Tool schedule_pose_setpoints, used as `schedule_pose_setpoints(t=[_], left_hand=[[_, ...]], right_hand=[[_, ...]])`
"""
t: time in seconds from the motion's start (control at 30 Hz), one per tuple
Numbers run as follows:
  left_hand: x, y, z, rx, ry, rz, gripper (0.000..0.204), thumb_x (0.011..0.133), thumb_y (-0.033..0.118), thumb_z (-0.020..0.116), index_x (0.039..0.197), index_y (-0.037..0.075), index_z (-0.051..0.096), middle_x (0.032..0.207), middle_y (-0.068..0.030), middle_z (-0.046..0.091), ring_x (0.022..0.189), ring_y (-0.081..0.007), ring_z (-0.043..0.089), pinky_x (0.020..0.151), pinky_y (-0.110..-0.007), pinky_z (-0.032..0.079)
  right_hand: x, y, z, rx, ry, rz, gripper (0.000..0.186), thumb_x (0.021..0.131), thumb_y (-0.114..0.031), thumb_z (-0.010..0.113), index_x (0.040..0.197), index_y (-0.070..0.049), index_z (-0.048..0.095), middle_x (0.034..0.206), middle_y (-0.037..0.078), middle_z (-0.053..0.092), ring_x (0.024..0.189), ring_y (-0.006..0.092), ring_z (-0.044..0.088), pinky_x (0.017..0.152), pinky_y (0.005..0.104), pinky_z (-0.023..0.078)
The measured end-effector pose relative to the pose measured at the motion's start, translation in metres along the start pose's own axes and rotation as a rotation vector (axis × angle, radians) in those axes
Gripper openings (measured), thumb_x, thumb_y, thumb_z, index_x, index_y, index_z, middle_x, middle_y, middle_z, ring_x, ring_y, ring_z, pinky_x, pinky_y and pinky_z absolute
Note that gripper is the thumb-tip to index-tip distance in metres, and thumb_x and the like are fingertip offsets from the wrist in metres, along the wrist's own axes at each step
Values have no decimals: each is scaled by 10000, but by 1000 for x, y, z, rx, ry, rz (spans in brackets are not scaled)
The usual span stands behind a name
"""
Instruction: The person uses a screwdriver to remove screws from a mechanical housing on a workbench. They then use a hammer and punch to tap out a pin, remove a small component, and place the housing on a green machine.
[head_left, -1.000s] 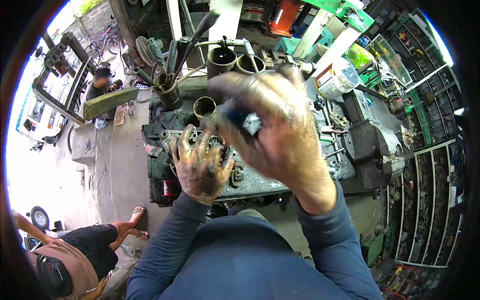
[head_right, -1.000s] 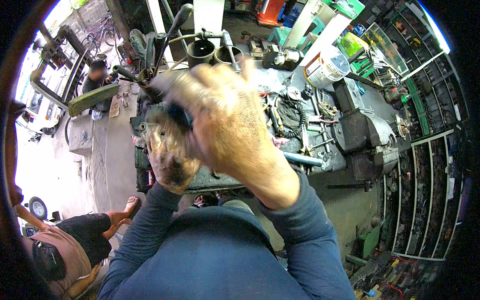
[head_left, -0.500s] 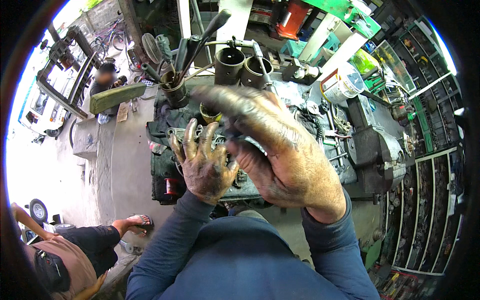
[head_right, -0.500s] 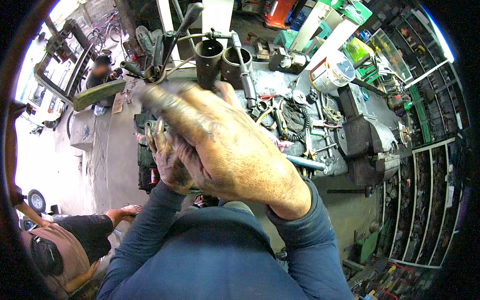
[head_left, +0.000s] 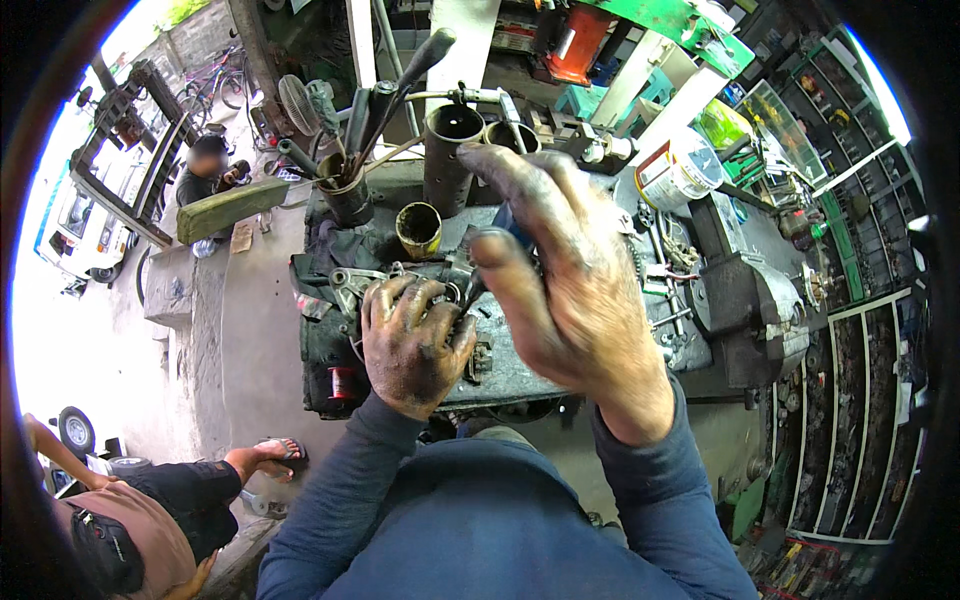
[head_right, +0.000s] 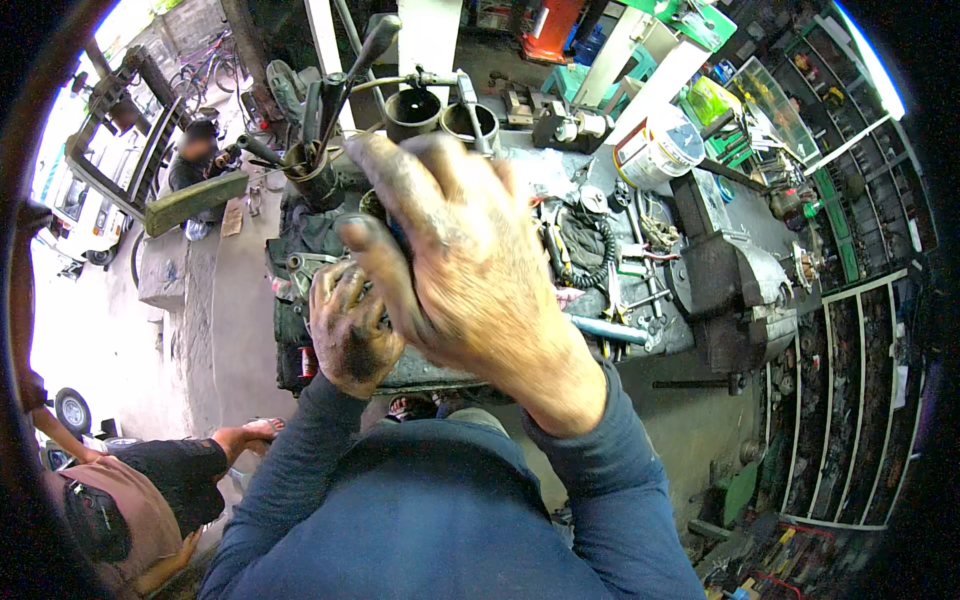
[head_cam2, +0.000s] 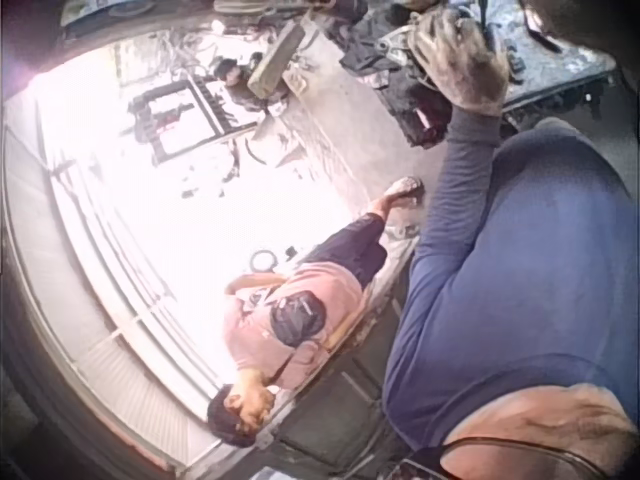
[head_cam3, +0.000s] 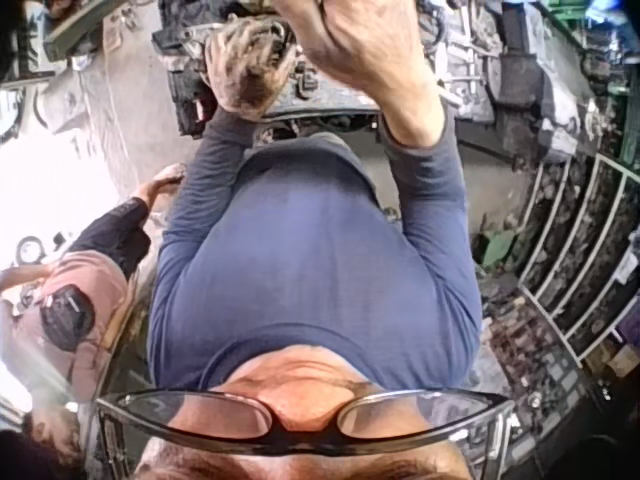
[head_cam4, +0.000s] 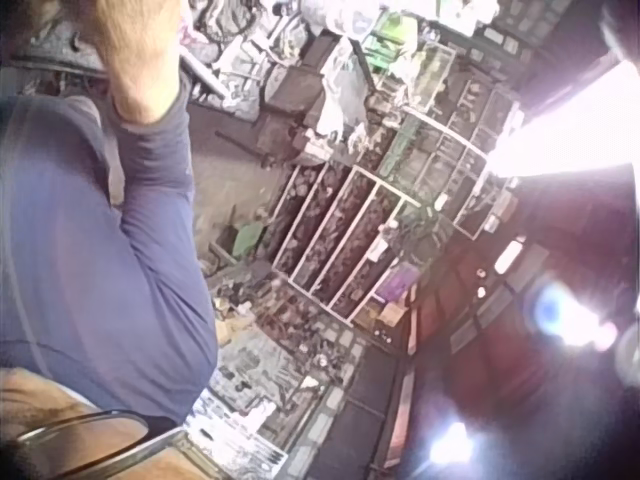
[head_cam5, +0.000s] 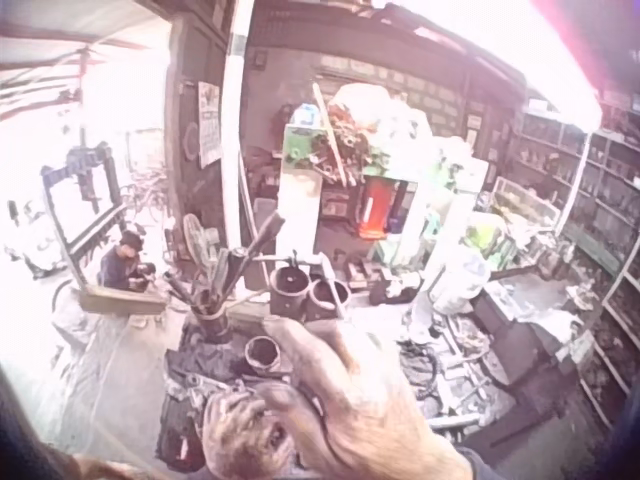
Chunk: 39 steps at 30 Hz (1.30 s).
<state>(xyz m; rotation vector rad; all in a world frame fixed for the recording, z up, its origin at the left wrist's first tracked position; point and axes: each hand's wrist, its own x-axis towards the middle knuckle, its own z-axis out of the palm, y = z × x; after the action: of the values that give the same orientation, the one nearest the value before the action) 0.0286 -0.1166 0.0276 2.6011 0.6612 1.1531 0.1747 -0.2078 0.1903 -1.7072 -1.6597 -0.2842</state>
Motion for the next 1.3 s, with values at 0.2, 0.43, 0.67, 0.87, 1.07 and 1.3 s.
schedule_pose_setpoints(t=[0.2,0.43,0.67,0.87,1.07,1.3], left_hand=[[3,3,-4,44,-84,-47,286,742,298,865,909,101,742,1266,-68,663,1295,-358,549,1152,-583,392],[1,1,0,45,-46,-18,273,752,304,865,895,105,747,1285,-67,655,1319,-356,533,1169,-587,377],[0,1,-2,40,-89,-33,344,697,312,894,933,105,751,1304,-66,650,1326,-358,528,1174,-602,364],[1,2,-3,42,-60,-34,317,704,301,886,918,102,765,1292,-70,657,1320,-351,531,1175,-590,360],[2,4,-3,111,-37,-11,265,740,305,867,884,109,762,1273,-60,660,1312,-346,532,1166,-576,371],[5,5,-5,53,-34,-46,285,742,293,871,902,91,749,1251,-79,682,1283,-352,553,1154,-574,381]], right_hand=[[6,-2,0,12,-57,-4,507,967,-279,780,1401,-47,662,1020,92,735,934,244,697,908,396,529],[5,-2,4,258,-136,-77,389,1023,-205,659,1379,-48,654,1121,160,716,961,311,675,916,434,509],[7,-8,-3,296,-145,-103,498,974,-218,734,1446,-95,630,1111,92,706,944,279,641,999,478,455],[10,-7,1,-231,40,-45,442,1020,-386,697,1350,-93,674,920,61,661,892,262,605,987,465,419],[5,-8,-4,-167,-133,-64,431,1045,-400,642,1333,-82,680,1034,109,666,1003,302,586,901,446,421],[3,-5,-1,67,-55,-107,362,1021,-320,704,1317,-112,724,916,40,701,898,275,622,994,513,418]])
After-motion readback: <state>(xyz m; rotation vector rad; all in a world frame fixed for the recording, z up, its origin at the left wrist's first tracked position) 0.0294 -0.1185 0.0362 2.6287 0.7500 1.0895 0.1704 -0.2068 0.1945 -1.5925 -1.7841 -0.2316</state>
